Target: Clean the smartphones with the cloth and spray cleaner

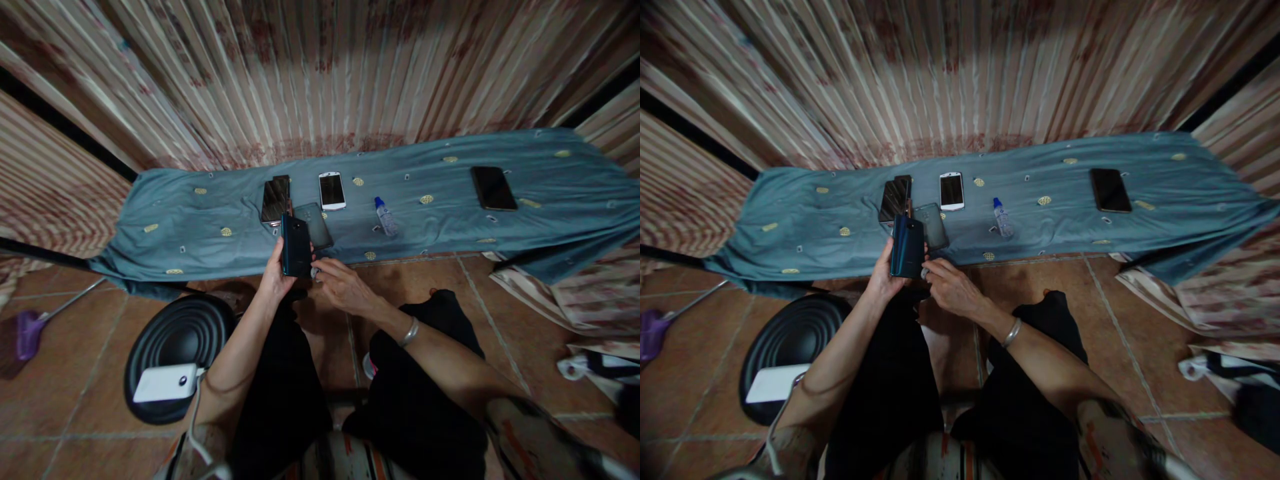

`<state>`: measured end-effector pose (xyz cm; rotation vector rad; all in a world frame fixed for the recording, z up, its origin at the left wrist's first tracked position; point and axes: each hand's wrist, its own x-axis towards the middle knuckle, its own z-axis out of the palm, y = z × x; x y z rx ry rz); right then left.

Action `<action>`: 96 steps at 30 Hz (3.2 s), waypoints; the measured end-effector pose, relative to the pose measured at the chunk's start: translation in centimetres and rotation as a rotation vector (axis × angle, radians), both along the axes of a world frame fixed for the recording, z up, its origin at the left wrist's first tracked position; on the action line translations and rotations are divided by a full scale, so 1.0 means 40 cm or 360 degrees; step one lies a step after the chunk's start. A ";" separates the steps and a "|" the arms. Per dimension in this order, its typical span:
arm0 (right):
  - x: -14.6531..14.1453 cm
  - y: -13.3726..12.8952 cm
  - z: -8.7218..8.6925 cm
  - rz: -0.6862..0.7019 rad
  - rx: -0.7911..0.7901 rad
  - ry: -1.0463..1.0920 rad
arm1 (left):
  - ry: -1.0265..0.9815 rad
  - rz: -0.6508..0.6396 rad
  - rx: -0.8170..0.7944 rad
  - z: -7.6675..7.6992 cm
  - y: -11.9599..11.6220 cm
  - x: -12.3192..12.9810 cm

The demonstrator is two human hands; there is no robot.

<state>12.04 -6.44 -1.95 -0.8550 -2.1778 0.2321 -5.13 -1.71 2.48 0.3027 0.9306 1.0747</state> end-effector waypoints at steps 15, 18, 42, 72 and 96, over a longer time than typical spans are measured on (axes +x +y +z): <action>-0.041 -0.006 -0.022 0.0127 -0.0184 0.0072 | 0.0018 -0.0087 0.0015 -0.013 0.002 0.006; -0.034 0.012 -0.026 0.0051 -0.0226 0.0042 | 0.0020 -0.0073 -0.0042 -0.006 -0.001 0.014; -0.054 0.084 0.013 -0.0228 -0.0278 0.0064 | 0.0128 0.0037 0.0039 -0.032 -0.010 0.050; -0.043 0.234 -0.002 -0.0373 -0.0393 0.0182 | 0.0111 0.0074 0.0037 -0.028 0.005 0.074; -0.037 0.230 -0.030 -0.0551 -0.0612 0.0114 | 0.0070 0.0101 -0.0093 0.021 0.001 0.058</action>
